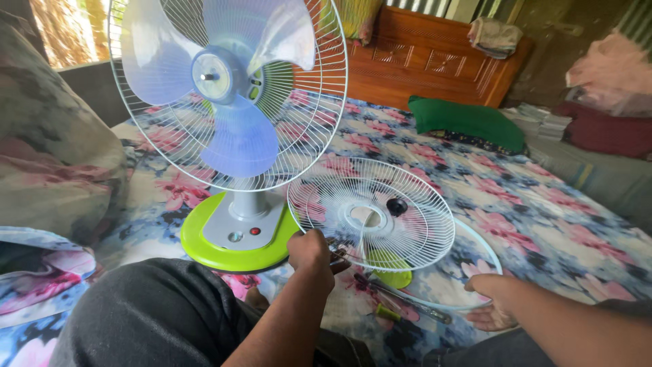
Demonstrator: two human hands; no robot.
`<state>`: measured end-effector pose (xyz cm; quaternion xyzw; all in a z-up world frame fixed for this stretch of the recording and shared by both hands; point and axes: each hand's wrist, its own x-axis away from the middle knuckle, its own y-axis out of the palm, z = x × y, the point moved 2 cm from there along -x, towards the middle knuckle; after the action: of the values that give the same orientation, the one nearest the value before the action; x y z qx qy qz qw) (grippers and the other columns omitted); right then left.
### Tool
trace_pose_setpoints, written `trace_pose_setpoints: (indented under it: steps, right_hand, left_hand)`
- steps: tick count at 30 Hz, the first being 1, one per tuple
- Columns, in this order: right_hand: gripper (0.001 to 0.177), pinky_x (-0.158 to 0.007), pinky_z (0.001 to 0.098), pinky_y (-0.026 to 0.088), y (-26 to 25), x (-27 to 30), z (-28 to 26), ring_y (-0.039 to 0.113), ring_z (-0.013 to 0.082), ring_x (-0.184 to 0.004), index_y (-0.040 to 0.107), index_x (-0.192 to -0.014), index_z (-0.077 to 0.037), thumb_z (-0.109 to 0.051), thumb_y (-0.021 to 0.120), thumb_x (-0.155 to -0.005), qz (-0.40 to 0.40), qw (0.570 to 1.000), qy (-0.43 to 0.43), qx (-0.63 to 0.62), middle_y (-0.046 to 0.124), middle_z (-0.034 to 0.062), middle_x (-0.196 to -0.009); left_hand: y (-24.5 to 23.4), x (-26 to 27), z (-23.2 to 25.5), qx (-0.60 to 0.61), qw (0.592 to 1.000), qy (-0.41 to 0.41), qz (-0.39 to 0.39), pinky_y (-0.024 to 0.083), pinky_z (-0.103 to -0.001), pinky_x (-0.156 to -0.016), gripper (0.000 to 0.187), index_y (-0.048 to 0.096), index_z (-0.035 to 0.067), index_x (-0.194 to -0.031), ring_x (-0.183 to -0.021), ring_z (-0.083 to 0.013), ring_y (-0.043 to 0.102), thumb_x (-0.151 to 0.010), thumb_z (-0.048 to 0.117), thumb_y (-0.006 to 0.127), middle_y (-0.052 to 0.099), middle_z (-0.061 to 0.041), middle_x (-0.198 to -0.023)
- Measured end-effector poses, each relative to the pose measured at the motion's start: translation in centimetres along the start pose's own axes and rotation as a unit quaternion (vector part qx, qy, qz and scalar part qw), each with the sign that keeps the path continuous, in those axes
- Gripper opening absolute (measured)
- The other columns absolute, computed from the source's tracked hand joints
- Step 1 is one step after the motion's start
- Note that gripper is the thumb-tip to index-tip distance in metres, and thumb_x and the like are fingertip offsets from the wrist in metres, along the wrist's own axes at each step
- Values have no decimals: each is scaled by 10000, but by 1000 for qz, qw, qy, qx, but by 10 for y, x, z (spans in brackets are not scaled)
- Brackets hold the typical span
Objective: The person reassembles a small electric fan by attaching the fan blades, securing the front grill with a screw, and fastening the rear grill. The fan is placed on a bed during the process.
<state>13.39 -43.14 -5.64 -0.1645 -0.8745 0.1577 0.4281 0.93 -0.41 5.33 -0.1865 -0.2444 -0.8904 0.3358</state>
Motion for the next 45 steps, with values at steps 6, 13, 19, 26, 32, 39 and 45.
trace_pose_setpoints:
  steps: [6,13,19,26,32,39,45]
  right_hand:
    - [446,-862,614,617,25,-67,-20,698,411,-1018,447,-1409,-68,49,527,-987,-64,985,-71,-145,580,192,-1195]
    - [336,-893,567,595,6,-126,-58,700,430,-1099,398,-1388,50,-55,400,-1069,-35,933,-160,-321,620,277,-1233]
    - [339,-872,525,565,39,-44,-63,684,327,-1052,548,-1320,-41,-214,512,-1032,-60,962,-235,-125,667,169,-1172]
    - [438,-839,394,553,158,124,-9,710,240,-984,710,-1113,-178,-478,782,-801,-83,702,-520,479,753,78,-1063]
    - [368,-861,465,575,132,75,-20,751,361,-949,737,-983,-76,-343,775,-734,49,706,-538,459,758,195,-953]
    - [356,-912,466,566,73,-66,-36,726,385,-1059,751,-1080,-24,-238,694,-801,165,732,-374,544,739,234,-1114]
    - [373,-864,493,604,54,-70,-38,734,384,-1104,730,-1174,-5,-108,606,-838,136,761,-281,569,726,230,-1207]
  left_hand:
    - [-6,-3,3,73,997,-13,-21,640,-549,-571,297,640,17,-1145,-730,-333,668,-892,100,509,667,-158,-1045]
    - [-4,-21,-6,109,992,-20,-59,628,-594,-623,204,582,31,-1057,-726,-318,683,-873,83,512,643,-132,-975]
    - [3,-33,-8,120,991,-17,-60,610,-598,-612,160,542,53,-1025,-709,-349,679,-871,83,512,655,-153,-956]
    - [4,-39,-6,155,985,11,-75,601,-587,-587,178,556,103,-1046,-690,-337,673,-876,96,506,597,-96,-895]
    - [2,-37,-8,152,986,-24,-58,600,-606,-604,168,536,80,-1043,-678,-351,667,-877,91,515,615,-120,-904]
    - [-3,-37,-15,125,989,-54,-54,622,-630,-633,197,547,35,-1070,-703,-366,669,-887,96,505,612,-150,-956]
    - [-3,-39,-23,113,989,-73,-53,620,-628,-654,241,572,33,-1120,-755,-377,686,-901,97,493,640,-165,-998]
